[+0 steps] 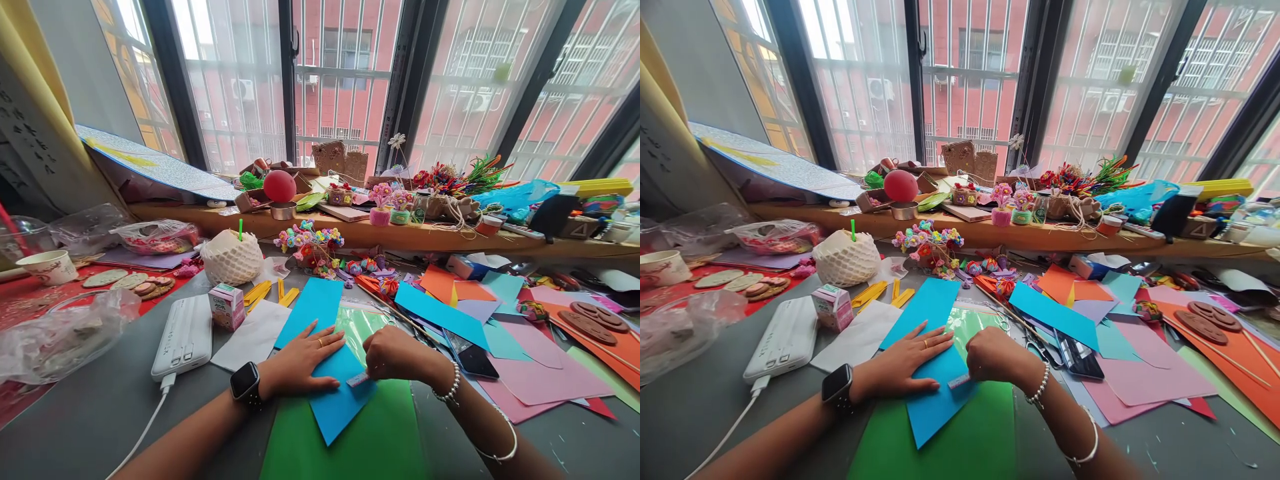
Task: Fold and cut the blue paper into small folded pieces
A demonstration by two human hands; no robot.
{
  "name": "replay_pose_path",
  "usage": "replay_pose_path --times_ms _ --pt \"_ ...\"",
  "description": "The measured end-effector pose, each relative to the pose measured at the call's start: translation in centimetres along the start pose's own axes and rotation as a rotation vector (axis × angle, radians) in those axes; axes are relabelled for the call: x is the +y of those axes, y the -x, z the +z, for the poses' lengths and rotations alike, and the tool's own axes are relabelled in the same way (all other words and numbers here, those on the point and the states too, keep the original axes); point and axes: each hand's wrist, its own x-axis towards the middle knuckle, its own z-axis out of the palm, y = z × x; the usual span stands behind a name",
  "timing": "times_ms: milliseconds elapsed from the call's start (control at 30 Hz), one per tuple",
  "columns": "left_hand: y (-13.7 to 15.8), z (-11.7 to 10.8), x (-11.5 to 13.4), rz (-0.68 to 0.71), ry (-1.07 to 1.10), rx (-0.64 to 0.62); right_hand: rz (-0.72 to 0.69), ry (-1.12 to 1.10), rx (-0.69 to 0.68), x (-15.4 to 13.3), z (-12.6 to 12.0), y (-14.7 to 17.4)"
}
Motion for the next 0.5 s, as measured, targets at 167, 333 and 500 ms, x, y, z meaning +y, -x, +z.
replay_pose_path --times_ms 167,333,500 --pt "-0.1 0.0 -0.1 0.001 0.012 0.003 0.024 0.018 0.0 -0.1 0.2 0.3" --pt "-0.1 0.1 -0.1 0.006 0.017 0.02 0.04 0.001 -0.051 -0.1 -0.5 0.7" --pt "0.1 -0.1 0.0 0.01 0.013 0.016 0.004 -0.071 -0.109 0.2 -0.5 1.1"
